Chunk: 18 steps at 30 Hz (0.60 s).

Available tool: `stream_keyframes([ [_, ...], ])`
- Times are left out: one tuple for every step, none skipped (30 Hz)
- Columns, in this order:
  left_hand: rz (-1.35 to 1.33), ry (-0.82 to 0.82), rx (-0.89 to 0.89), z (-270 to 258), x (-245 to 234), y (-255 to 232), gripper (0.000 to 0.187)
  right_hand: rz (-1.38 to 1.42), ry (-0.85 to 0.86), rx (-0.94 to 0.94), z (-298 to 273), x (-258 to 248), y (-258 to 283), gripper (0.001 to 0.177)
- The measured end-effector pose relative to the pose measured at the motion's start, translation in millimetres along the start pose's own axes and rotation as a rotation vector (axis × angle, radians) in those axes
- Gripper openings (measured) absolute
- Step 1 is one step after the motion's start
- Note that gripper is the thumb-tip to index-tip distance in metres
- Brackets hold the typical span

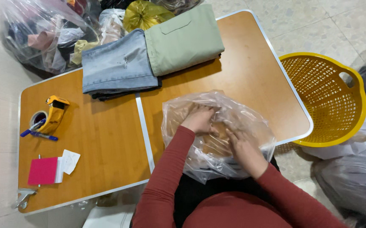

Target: The person places folded jeans and trousers into clear plastic bags on a table. They smooth the bags and stack the packed items. A yellow basket and other supplies are nearby.

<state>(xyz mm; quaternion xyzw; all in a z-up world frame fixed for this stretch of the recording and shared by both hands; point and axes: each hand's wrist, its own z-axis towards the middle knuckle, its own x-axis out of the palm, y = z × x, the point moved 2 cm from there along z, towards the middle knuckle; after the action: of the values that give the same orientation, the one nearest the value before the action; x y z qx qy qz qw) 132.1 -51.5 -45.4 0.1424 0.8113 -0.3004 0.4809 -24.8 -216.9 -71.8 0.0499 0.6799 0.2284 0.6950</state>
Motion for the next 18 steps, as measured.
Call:
stream_keyframes([
  [0.023,-0.062,0.055,-3.9,0.6,-0.7,0.105,0.076,-0.037,0.018,11.7,-4.4,0.1,0.050],
  [0.047,-0.123,0.111,-9.2,1.8,-3.0,0.099,-0.030,0.040,0.016,26.7,-7.7,-1.4,0.056],
  [0.071,-0.184,0.167,-13.6,1.5,-6.4,0.093,-0.136,0.115,0.015,40.5,-11.7,-4.0,0.064],
  [0.035,-0.221,0.176,-23.2,3.3,-9.2,0.084,-0.261,0.009,-0.050,55.5,-18.4,-5.7,0.067],
  [0.001,-0.261,0.187,-37.1,6.2,-12.6,0.075,-0.387,-0.103,-0.113,69.8,-24.2,-8.3,0.070],
  [-0.033,-0.301,0.198,-52.0,8.2,-15.5,0.067,-0.431,0.039,-0.021,81.0,-24.5,-15.6,0.078],
  [-0.015,-0.167,0.138,-67.6,14.2,-17.1,0.056,-0.473,0.183,0.072,91.4,-24.1,-25.0,0.087],
  [0.003,-0.033,0.078,-84.7,19.6,-16.5,0.046,-0.514,0.325,0.167,101.7,-21.9,-35.1,0.097],
  [0.076,-0.008,0.073,-100.6,22.4,-15.5,0.033,-0.567,0.387,0.204,109.5,-20.4,-45.9,0.104],
  [0.150,0.017,0.069,-113.2,22.7,-11.9,0.020,-0.621,0.449,0.241,114.2,-19.4,-58.8,0.111],
  [0.116,0.028,-0.001,-123.9,19.7,-4.0,0.023,-0.678,0.512,0.277,114.9,-17.1,-70.6,0.118],
  [0.082,0.039,-0.072,-133.8,16.1,3.5,0.028,-0.637,0.441,0.259,114.1,-14.4,-77.7,0.104],
  [0.061,-0.009,-0.061,-141.3,10.8,9.2,0.030,-0.593,0.371,0.241,112.3,-11.3,-82.0,0.091],
  [0.041,-0.057,-0.050,-147.3,4.9,14.7,0.031,-0.549,0.301,0.222,109.4,-8.4,-83.2,0.078],
  [0.026,-0.105,-0.038,-150.1,-0.8,18.8,0.034,-0.559,0.313,0.216,105.9,-3.6,-80.2,0.097],
  [-0.030,-0.109,-0.044,-150.6,-4.2,20.9,0.032,-0.570,0.325,0.209,101.1,0.3,-73.7,0.116],
  [-0.084,-0.112,-0.048,-149.4,-7.8,23.0,0.031,-0.579,0.336,0.205,96.0,1.4,-65.4,0.136],
  [-0.138,-0.115,-0.053,-146.0,-10.8,24.2,0.030,-0.538,0.266,0.149,89.9,1.6,-51.2,0.121],
])
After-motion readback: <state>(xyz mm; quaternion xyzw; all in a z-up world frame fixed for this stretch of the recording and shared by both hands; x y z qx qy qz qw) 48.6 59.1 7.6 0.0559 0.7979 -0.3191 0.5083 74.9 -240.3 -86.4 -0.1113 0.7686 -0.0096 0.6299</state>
